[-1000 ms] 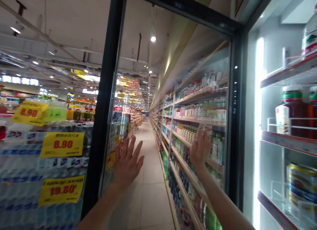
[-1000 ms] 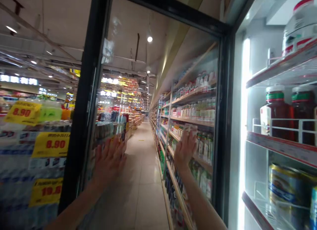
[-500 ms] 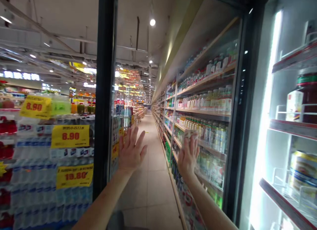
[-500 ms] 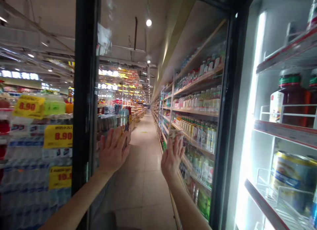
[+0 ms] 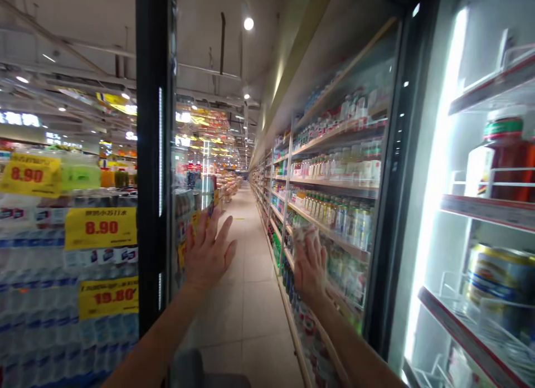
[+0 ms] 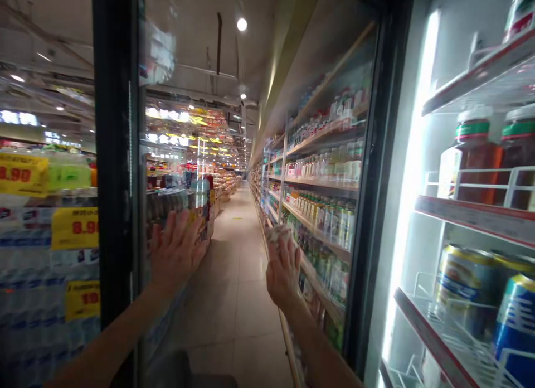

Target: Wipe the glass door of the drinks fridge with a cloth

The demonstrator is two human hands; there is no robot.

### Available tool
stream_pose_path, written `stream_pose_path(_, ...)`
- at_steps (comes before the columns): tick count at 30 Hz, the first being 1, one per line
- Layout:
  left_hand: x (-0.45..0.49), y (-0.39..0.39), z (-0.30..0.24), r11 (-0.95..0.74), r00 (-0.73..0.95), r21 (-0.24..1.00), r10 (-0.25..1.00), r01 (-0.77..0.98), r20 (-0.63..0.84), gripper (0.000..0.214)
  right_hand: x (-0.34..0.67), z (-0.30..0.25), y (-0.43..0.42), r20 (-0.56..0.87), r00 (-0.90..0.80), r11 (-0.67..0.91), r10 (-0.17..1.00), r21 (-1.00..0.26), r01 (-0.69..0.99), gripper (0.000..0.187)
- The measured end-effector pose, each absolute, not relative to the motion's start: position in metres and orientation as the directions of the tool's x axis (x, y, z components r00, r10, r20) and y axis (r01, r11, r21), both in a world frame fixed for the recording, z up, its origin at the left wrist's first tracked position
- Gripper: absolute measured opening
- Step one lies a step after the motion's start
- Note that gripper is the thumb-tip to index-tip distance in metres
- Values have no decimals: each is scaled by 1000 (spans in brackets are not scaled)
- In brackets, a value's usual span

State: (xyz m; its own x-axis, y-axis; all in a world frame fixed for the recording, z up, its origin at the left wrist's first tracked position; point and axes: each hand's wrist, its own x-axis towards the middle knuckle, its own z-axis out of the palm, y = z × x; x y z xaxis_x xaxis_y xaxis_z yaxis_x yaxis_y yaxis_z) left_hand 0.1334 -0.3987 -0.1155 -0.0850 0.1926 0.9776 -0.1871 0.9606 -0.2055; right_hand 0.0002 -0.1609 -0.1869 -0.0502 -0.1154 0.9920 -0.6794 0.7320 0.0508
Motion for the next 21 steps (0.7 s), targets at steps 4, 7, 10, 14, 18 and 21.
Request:
stream_pose_path(4, 134, -400, -115, 960, -92, -208, 194, -187, 977, 64, -23, -186, -126, 989, -127, 776, 75, -137, -615, 54)
stream_pose_path(7, 133, -399, -115, 960, -88, -210, 196, -186, 977, 66, -45, -182, -93, 879, -238, 721, 413, -475, -504, 54)
stream_pose_path(10, 133, -398, -116, 963, -91, -204, 190, -177, 977, 67, -31, -193, -110, 921, -230, 734, 315, -390, -557, 53)
stream_pose_path(14, 132, -401, -116, 965, -89, -199, 186, -170, 978, 66, 10, -206, -163, 971, -114, 713, -212, 74, -697, 59)
stream_pose_path(18, 131, -403, -117, 961, -109, -203, 185, -189, 977, 63, 8, -191, -167, 996, -81, 755, -38, -25, -655, 60)
stream_pose_path(21, 130, -402, -117, 953, -100, -215, 197, -214, 975, 61, 8, -185, -172, 973, -126, 743, 191, -227, -629, 60)
